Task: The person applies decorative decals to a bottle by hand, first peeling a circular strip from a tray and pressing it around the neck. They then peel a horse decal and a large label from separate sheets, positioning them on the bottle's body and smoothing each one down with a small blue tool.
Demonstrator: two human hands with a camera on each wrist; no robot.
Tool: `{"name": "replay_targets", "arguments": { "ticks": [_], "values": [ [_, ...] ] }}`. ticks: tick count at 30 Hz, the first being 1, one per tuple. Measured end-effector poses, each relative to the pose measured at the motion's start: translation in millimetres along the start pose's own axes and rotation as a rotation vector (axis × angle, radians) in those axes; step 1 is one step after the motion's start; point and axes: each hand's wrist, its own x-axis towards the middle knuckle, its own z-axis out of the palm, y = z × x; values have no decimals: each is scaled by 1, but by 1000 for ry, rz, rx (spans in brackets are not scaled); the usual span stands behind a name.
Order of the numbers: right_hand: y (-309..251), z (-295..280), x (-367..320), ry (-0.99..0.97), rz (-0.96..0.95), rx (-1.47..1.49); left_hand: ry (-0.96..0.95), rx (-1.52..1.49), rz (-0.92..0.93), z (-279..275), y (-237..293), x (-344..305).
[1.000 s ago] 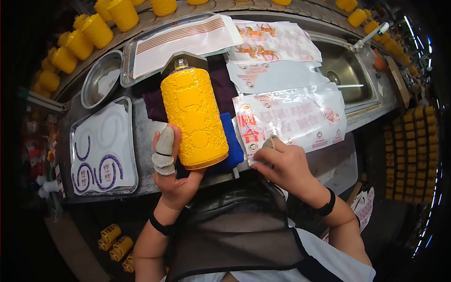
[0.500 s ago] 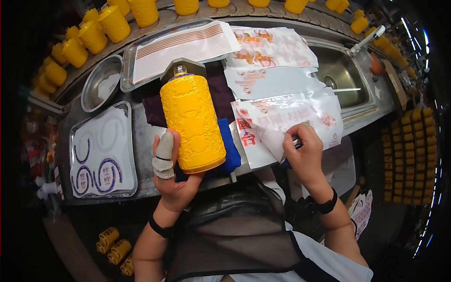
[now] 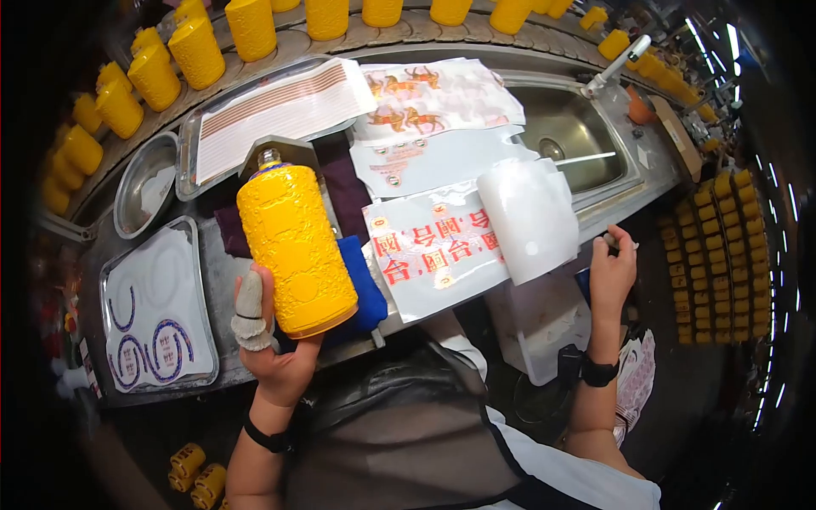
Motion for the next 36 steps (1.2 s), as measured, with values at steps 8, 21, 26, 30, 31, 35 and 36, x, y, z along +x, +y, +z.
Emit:
{"name": "replay_targets", "arguments": {
  "ticks": [8,21,26,30,31,35,36],
  "values": [
    [-96,7,-42,-465,-193,-108,-1,7,-14,0,3,-1],
    [75,-78,17,267,239,-76,43,-57,-25,5,4,1],
    [204,-85,-10,400,468,-305,32,-111,-14,7,3,0],
    [302,-57,-48,383,791,-267,44,-146,-34,7,4,-1],
    [312,-50,-56,348,877,-249,32,-114,-28,6,6,0],
    [316,-6,-60,106,956,-405,15,8,-7,1,9,2],
    [316,9,-49,90,787,-188,8,34,3,1,9,2]
  ]
}}
